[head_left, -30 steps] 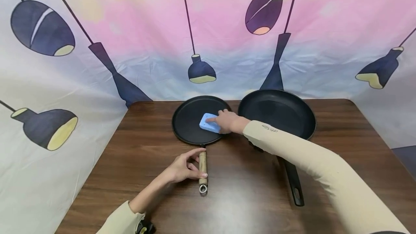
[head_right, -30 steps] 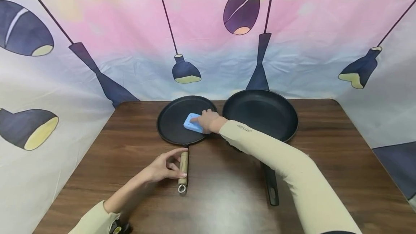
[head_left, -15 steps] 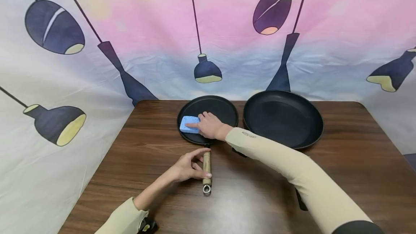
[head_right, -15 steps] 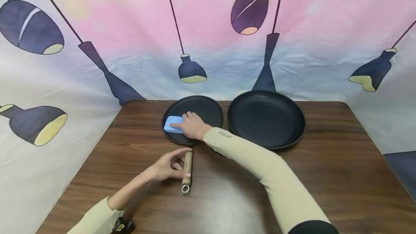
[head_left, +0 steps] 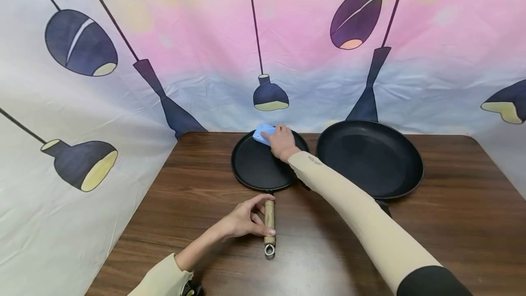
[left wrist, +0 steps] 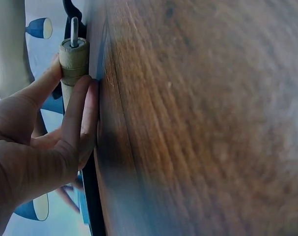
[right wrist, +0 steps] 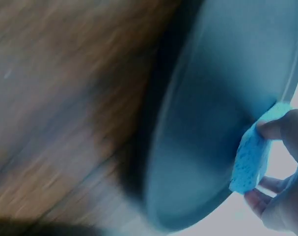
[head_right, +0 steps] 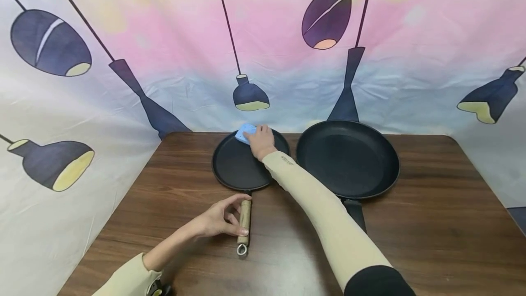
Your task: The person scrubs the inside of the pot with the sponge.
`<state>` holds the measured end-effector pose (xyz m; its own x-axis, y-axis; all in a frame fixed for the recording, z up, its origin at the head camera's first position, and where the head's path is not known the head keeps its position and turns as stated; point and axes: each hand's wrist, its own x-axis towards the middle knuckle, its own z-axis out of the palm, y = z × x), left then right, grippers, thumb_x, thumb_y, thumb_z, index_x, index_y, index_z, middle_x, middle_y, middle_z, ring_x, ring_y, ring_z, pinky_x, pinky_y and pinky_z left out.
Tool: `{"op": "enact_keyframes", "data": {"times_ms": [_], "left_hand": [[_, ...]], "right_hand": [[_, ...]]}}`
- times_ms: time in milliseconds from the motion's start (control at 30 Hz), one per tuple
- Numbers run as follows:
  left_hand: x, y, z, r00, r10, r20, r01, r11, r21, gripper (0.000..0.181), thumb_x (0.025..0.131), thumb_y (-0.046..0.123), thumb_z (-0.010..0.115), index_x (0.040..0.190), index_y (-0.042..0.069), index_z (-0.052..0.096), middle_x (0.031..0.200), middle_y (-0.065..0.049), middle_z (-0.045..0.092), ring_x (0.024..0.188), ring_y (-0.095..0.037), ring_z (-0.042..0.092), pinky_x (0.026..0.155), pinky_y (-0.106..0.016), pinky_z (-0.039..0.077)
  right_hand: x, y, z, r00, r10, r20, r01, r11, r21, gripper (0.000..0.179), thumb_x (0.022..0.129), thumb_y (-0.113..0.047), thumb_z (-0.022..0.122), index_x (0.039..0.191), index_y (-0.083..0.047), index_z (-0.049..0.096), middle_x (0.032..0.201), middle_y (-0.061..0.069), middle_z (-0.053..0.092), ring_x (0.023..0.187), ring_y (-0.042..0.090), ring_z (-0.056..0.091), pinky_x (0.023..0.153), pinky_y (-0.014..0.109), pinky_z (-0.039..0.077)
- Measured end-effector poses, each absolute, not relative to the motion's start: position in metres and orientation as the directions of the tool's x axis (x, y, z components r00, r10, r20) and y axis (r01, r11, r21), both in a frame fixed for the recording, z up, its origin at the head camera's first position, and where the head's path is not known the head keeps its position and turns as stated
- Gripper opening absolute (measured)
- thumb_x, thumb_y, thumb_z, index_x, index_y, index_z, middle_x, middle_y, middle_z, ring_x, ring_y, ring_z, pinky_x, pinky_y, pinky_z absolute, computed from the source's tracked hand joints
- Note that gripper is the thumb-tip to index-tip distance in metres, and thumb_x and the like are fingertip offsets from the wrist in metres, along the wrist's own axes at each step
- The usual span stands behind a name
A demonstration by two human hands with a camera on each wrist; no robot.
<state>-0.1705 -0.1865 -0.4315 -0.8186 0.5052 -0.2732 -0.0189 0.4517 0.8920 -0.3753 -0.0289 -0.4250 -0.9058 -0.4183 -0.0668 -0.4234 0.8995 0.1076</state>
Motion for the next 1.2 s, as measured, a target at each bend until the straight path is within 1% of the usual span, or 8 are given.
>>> {"op": "enact_keyframes", "data": {"times_ms": [133,267,467,633,800,967,1133,1200], "left_hand": [[-0.171,-0.187,-0.432,-0.821,0.501,-0.276,-0.023,0.453,0.891,0.08,0.082,0.011,0.087,0.15,0.011,0.046,0.118,-0.015,0.053,0.079,-0.013,0.071,0.068,-0.022,0.056],[-0.169,-0.188,-0.432,-0.824,0.495,-0.276,-0.028,0.451,0.892,0.08,0.081,0.01,0.088,0.15,0.011,0.046,0.118,-0.015,0.053,0.078,-0.013,0.071,0.068,-0.022,0.056],[-0.169,-0.19,-0.429,-0.823,0.496,-0.276,-0.025,0.455,0.89,0.081,0.081,0.01,0.087,0.149,0.009,0.045,0.118,-0.017,0.053,0.078,-0.014,0.071,0.068,-0.022,0.057],[-0.173,-0.187,-0.429,-0.819,0.499,-0.282,-0.023,0.462,0.886,0.08,0.081,0.01,0.088,0.149,0.01,0.045,0.118,-0.016,0.052,0.08,-0.013,0.072,0.069,-0.022,0.056],[-0.173,-0.187,-0.429,-0.814,0.511,-0.277,-0.012,0.461,0.887,0.081,0.081,0.012,0.088,0.149,0.008,0.044,0.117,-0.016,0.052,0.078,-0.011,0.072,0.068,-0.022,0.058],[-0.175,-0.189,-0.428,-0.809,0.526,-0.263,0.009,0.458,0.889,0.082,0.082,0.015,0.088,0.15,0.006,0.042,0.116,-0.015,0.053,0.077,-0.008,0.071,0.068,-0.022,0.058],[-0.175,-0.186,-0.427,-0.805,0.522,-0.281,-0.009,0.463,0.887,0.08,0.083,0.014,0.087,0.15,0.007,0.043,0.118,-0.017,0.052,0.08,-0.012,0.072,0.07,-0.023,0.058],[-0.174,-0.185,-0.427,-0.806,0.516,-0.29,-0.017,0.469,0.883,0.079,0.084,0.014,0.087,0.15,0.008,0.044,0.119,-0.017,0.053,0.08,-0.013,0.072,0.07,-0.023,0.057]], "right_hand": [[-0.376,-0.008,-0.417,-0.932,-0.349,-0.1,-0.36,0.926,0.115,0.054,0.112,-0.015,0.038,0.161,-0.037,0.03,0.15,0.025,0.043,0.135,0.041,0.043,0.117,0.048,0.04],[-0.374,0.014,-0.407,-0.923,-0.356,-0.146,-0.372,0.923,0.097,0.053,0.111,-0.012,0.042,0.159,-0.033,0.035,0.145,0.027,0.048,0.131,0.044,0.046,0.114,0.05,0.044],[-0.364,0.04,-0.384,-0.837,-0.468,-0.283,-0.5,0.865,0.049,0.055,0.104,-0.011,0.058,0.153,-0.03,0.046,0.141,0.021,0.057,0.122,0.039,0.056,0.102,0.048,0.051],[-0.349,0.054,-0.375,-0.757,-0.539,-0.37,-0.593,0.804,0.042,0.06,0.097,-0.021,0.072,0.151,-0.033,0.047,0.144,0.013,0.057,0.117,0.03,0.058,0.094,0.041,0.053],[-0.328,0.05,-0.376,-0.678,-0.634,-0.372,-0.688,0.726,0.018,0.061,0.096,-0.03,0.074,0.151,-0.034,0.048,0.149,0.009,0.056,0.125,0.029,0.059,0.103,0.044,0.053],[-0.307,0.032,-0.381,-0.603,-0.72,-0.343,-0.742,0.664,-0.089,0.061,0.096,-0.031,0.074,0.151,-0.034,0.048,0.152,0.006,0.054,0.136,0.029,0.053,0.112,0.046,0.049],[-0.293,0.011,-0.389,-0.573,-0.774,-0.271,-0.747,0.629,-0.217,0.062,0.097,-0.027,0.073,0.153,-0.034,0.047,0.15,0.005,0.056,0.13,0.027,0.057,0.109,0.044,0.05],[-0.29,0.0,-0.394,-0.568,-0.79,-0.229,-0.76,0.611,-0.222,0.06,0.098,-0.027,0.071,0.153,-0.034,0.047,0.145,0.006,0.059,0.125,0.026,0.058,0.105,0.042,0.051]]}}
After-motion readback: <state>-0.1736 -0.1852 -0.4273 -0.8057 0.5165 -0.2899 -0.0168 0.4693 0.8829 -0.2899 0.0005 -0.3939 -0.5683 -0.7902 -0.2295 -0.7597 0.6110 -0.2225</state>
